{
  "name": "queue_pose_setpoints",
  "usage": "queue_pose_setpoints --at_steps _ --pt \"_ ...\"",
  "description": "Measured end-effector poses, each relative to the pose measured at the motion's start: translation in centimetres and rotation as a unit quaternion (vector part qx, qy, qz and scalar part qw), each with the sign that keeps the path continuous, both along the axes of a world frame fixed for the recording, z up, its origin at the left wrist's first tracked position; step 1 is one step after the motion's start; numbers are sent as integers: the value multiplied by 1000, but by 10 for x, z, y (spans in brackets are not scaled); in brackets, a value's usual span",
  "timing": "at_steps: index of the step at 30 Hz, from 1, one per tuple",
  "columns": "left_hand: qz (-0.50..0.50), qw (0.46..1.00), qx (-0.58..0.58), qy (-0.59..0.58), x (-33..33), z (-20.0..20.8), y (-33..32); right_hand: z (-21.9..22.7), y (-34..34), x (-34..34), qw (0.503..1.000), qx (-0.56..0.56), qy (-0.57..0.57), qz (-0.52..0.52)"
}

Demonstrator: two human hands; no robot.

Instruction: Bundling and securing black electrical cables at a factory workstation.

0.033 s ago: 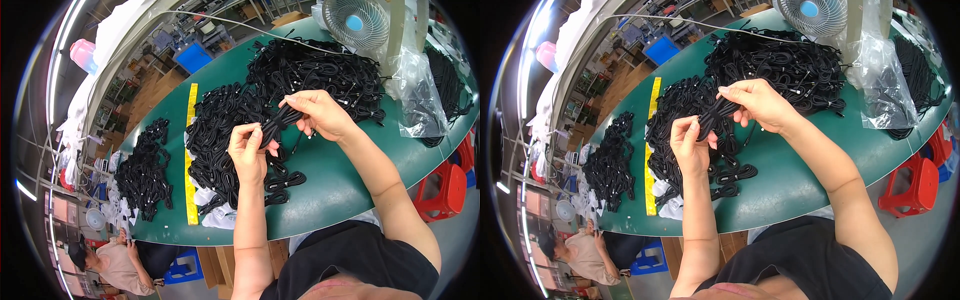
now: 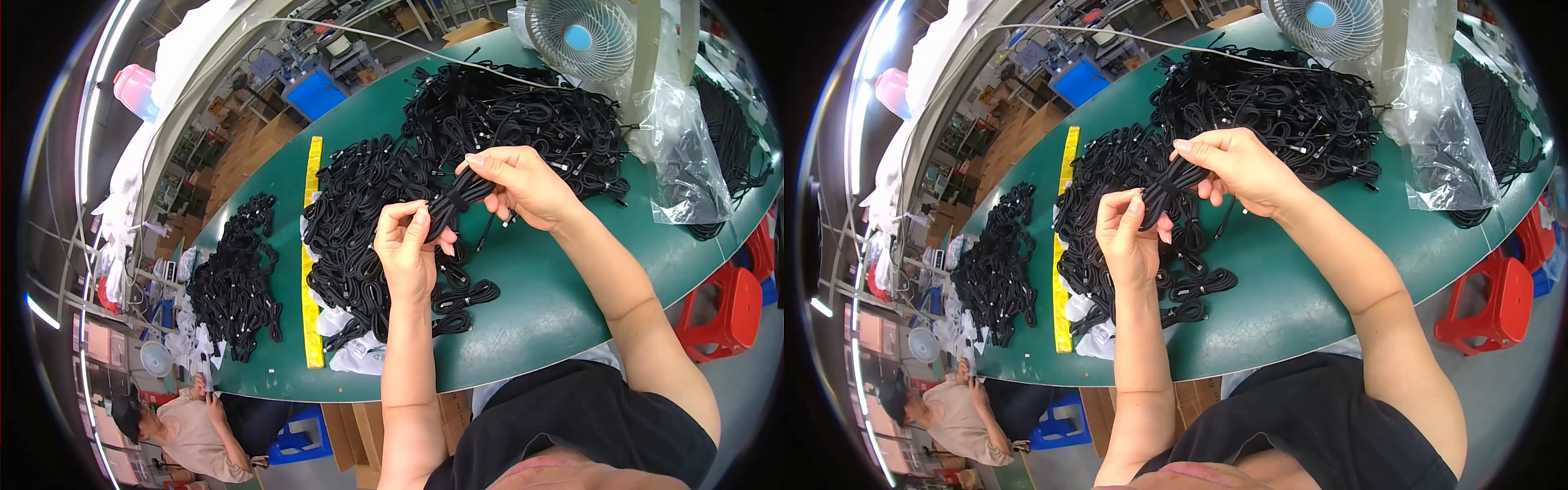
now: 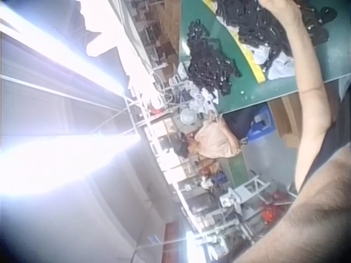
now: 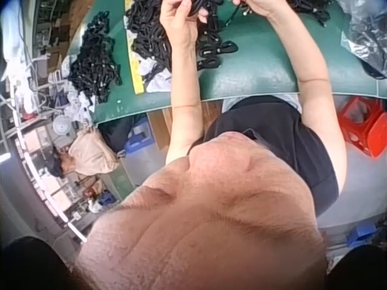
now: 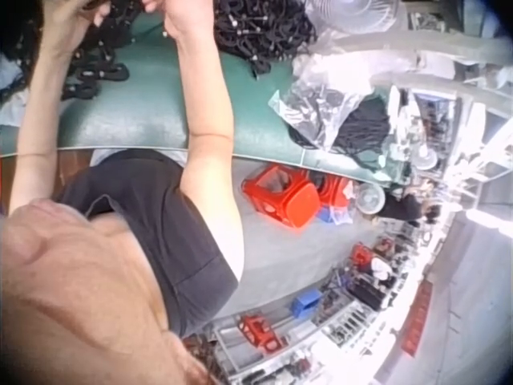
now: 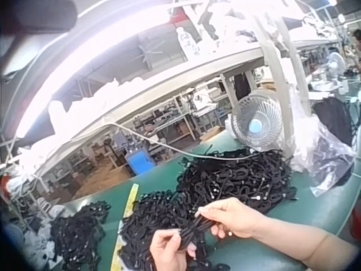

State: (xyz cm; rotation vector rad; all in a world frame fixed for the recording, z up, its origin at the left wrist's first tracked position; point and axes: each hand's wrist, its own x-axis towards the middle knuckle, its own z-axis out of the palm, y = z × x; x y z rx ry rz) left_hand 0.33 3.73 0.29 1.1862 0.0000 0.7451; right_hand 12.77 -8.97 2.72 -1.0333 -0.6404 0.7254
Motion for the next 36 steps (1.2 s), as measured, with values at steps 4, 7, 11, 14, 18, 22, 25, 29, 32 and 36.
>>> queue_pose_setpoints --at_steps 4,7,11,14,18,22,25,29,32,36 --pt "12 999 46 -9 0 -7 0 -6 5 4 998 -11 58 -16" --pt "46 992 112 -24 7 -13 -14 -19 12 9 994 -12 103 -37" --pt "-20 999 41 -5 10 -16 -19 -34 22 11 990 24 -49 -131" --pt "-41 998 -33 33 15 -26 -31 -28 23 6 986 83 12 -142" --pt "17 994 83 74 19 -36 -52 -33 21 17 960 132 216 -118" --pt "162 908 386 10 26 -56 -52 -32 22 19 935 154 280 -154" --pt "197 882 428 -7 23 -52 -51 -36 20 19 929 154 314 -123" --pt "114 959 247 81 21 -46 -38 -33 26 12 902 142 377 -158" --pt "25 992 100 66 24 -44 -39 -41 26 17 927 158 295 -170" --pt "-4 993 85 83 24 -43 -40 -28 19 13 933 189 254 -168"
